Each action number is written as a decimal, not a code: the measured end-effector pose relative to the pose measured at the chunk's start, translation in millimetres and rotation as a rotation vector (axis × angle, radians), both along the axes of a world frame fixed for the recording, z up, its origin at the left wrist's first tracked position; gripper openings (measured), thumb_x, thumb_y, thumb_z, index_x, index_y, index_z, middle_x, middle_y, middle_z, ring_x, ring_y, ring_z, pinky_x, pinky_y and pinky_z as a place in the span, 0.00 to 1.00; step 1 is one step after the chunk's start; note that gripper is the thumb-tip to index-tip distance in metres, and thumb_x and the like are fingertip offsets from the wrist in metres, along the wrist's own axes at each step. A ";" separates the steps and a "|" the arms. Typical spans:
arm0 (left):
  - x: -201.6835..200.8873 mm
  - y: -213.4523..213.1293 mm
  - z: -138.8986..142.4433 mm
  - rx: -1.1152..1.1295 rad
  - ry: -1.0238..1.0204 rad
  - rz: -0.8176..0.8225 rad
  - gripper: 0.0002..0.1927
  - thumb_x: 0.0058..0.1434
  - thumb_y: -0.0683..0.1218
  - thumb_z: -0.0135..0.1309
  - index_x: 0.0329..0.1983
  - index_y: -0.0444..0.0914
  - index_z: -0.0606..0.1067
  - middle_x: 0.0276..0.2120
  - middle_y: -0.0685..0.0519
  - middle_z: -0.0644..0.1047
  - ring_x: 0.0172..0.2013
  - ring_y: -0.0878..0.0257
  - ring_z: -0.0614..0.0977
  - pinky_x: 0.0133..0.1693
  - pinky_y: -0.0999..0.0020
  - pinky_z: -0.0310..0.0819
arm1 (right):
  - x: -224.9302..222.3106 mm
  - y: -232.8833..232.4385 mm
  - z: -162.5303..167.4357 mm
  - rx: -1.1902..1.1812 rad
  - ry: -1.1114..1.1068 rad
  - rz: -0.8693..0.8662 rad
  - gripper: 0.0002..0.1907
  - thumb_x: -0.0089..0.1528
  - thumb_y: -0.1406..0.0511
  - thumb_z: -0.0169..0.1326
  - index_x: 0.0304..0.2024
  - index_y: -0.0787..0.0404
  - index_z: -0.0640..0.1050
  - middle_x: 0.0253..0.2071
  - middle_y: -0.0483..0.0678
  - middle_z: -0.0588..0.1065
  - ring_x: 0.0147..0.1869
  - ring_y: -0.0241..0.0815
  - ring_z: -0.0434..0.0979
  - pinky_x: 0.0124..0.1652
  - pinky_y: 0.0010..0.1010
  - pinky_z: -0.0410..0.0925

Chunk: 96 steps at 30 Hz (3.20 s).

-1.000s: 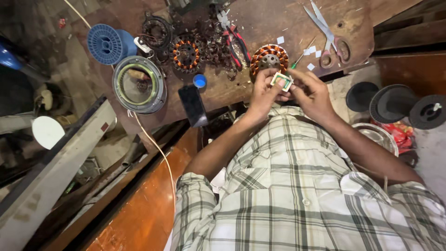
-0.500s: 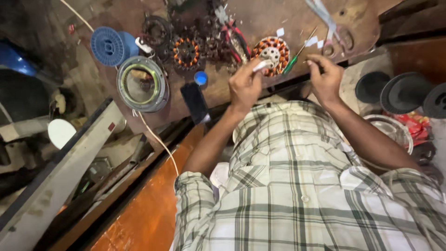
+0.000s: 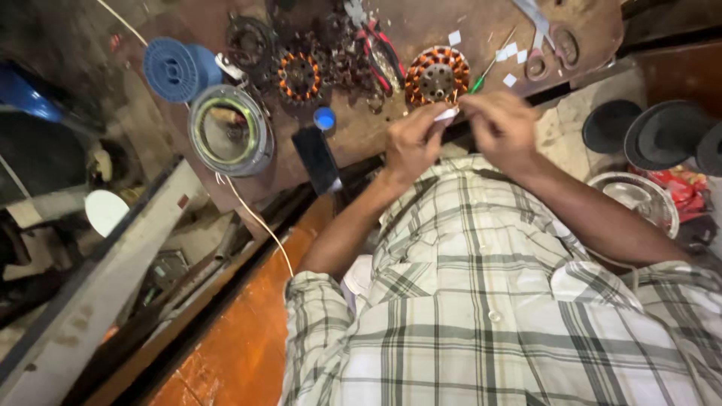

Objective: The person works on a motor stator, using a screwdriver to adjust copper windings and a lighter to heat and seal wire ends. They also use pliers to cut a wire and manipulate small components on a cluttered workbench.

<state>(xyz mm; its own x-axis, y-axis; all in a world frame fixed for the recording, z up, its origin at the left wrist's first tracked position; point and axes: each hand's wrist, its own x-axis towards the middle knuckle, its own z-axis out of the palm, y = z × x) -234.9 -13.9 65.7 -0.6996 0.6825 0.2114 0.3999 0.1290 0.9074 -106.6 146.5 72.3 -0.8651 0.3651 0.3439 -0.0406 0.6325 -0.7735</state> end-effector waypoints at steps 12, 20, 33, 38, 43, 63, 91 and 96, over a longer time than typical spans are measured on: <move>-28.1 -20.1 -44.7 -0.090 -0.034 0.362 0.11 0.64 0.42 0.59 0.49 0.37 0.79 0.40 0.45 0.84 0.38 0.55 0.88 0.40 0.63 0.81 | 6.1 32.6 -100.7 -0.804 -0.423 -0.435 0.08 0.70 0.67 0.56 0.49 0.62 0.82 0.38 0.44 0.79 0.36 0.33 0.75 0.33 0.27 0.67; -30.0 -25.7 -87.2 -0.078 0.208 0.538 0.24 0.72 0.51 0.50 0.62 0.28 0.68 0.51 0.34 0.71 0.48 0.43 0.77 0.49 0.55 0.73 | 3.8 18.0 -138.2 -1.024 -0.371 -0.416 0.08 0.67 0.69 0.59 0.48 0.64 0.82 0.44 0.45 0.81 0.45 0.33 0.79 0.46 0.23 0.71; 24.2 38.4 -79.8 0.156 -0.447 -0.147 0.32 0.81 0.59 0.25 0.72 0.32 0.65 0.69 0.39 0.70 0.70 0.50 0.71 0.72 0.60 0.59 | 2.6 7.9 -124.3 -1.256 -0.240 -0.387 0.10 0.70 0.70 0.55 0.53 0.65 0.80 0.43 0.46 0.80 0.40 0.32 0.78 0.42 0.22 0.73; 21.2 43.5 -85.0 0.140 -0.523 -0.180 0.32 0.80 0.59 0.25 0.72 0.33 0.66 0.61 0.41 0.77 0.63 0.53 0.78 0.67 0.62 0.66 | 5.6 4.8 -126.7 -1.287 -0.191 -0.376 0.10 0.70 0.69 0.54 0.53 0.65 0.79 0.44 0.46 0.80 0.43 0.32 0.80 0.44 0.22 0.74; 24.0 41.4 -85.0 0.178 -0.497 -0.176 0.31 0.80 0.60 0.27 0.70 0.34 0.67 0.62 0.40 0.75 0.64 0.52 0.77 0.66 0.63 0.68 | 6.7 3.6 -124.8 -1.328 -0.158 -0.403 0.09 0.70 0.69 0.53 0.52 0.65 0.79 0.44 0.47 0.80 0.46 0.35 0.81 0.46 0.25 0.76; 20.2 39.6 -84.0 0.144 -0.428 -0.202 0.30 0.81 0.57 0.27 0.71 0.32 0.66 0.65 0.40 0.73 0.68 0.50 0.73 0.70 0.61 0.63 | 3.9 3.1 -123.6 -1.338 -0.217 -0.402 0.12 0.69 0.68 0.56 0.54 0.62 0.79 0.48 0.43 0.79 0.49 0.32 0.78 0.50 0.28 0.74; 17.6 41.7 -85.8 0.126 -0.321 -0.214 0.27 0.80 0.50 0.25 0.69 0.30 0.66 0.63 0.38 0.74 0.66 0.48 0.75 0.68 0.61 0.66 | 1.9 2.2 -119.0 -1.487 -0.168 -0.382 0.11 0.71 0.69 0.51 0.54 0.65 0.79 0.50 0.49 0.79 0.51 0.40 0.81 0.49 0.28 0.75; 17.9 41.6 -86.8 0.144 -0.314 -0.214 0.27 0.80 0.52 0.26 0.70 0.31 0.65 0.64 0.38 0.73 0.66 0.48 0.75 0.68 0.61 0.67 | 1.3 2.4 -114.7 -1.490 -0.161 -0.364 0.12 0.70 0.69 0.50 0.55 0.66 0.78 0.50 0.49 0.80 0.52 0.40 0.81 0.51 0.31 0.75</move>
